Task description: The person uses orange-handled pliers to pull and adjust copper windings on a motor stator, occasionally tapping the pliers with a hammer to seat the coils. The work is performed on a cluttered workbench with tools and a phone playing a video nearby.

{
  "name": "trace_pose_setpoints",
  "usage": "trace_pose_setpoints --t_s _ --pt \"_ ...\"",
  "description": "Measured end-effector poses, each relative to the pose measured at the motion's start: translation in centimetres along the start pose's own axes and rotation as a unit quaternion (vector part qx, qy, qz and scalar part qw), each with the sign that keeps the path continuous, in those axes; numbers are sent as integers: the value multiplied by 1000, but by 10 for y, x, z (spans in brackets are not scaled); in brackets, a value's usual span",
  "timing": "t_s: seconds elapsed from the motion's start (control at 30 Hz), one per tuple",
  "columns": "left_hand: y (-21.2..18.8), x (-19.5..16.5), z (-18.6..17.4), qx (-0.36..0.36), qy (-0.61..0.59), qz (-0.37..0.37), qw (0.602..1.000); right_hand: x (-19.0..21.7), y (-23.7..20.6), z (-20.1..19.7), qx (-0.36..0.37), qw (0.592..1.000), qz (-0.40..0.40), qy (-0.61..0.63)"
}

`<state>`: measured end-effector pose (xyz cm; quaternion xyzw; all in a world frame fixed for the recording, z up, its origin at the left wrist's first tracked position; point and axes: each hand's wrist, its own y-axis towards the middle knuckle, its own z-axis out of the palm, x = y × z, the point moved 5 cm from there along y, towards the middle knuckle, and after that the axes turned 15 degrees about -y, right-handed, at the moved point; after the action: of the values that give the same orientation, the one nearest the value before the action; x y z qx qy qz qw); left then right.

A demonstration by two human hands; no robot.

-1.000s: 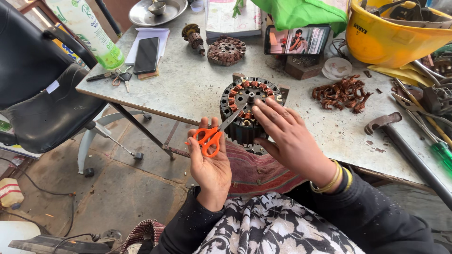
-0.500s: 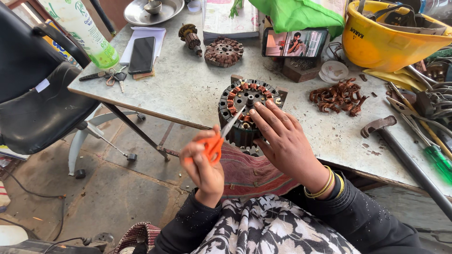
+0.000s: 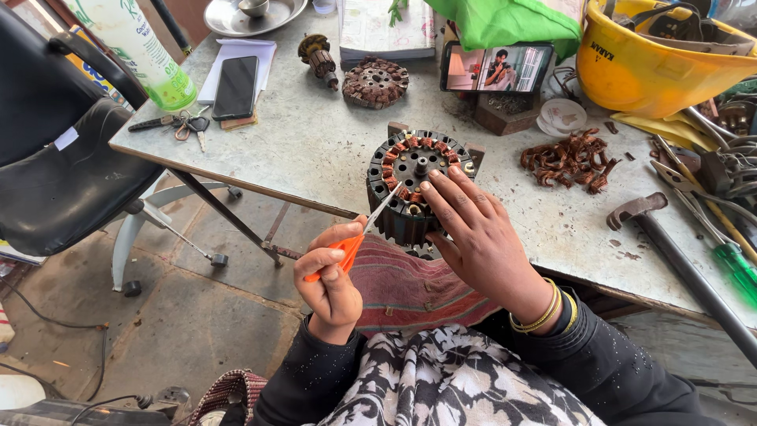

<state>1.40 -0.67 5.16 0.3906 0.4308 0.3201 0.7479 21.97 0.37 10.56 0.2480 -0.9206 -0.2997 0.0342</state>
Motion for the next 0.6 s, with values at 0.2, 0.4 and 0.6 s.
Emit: trace_pose_setpoints --t_s 0.2,0.4,0.6 --pt "2 -4 0 13 11 -5 1000 -1 -2 0 2 1000 0 3" --pt "10 -9 1 17 10 -16 1000 0 -1 0 2 1000 0 1" --pt "19 -18 3 69 30 -49 996 0 -2 -1 3 1000 3 -1"
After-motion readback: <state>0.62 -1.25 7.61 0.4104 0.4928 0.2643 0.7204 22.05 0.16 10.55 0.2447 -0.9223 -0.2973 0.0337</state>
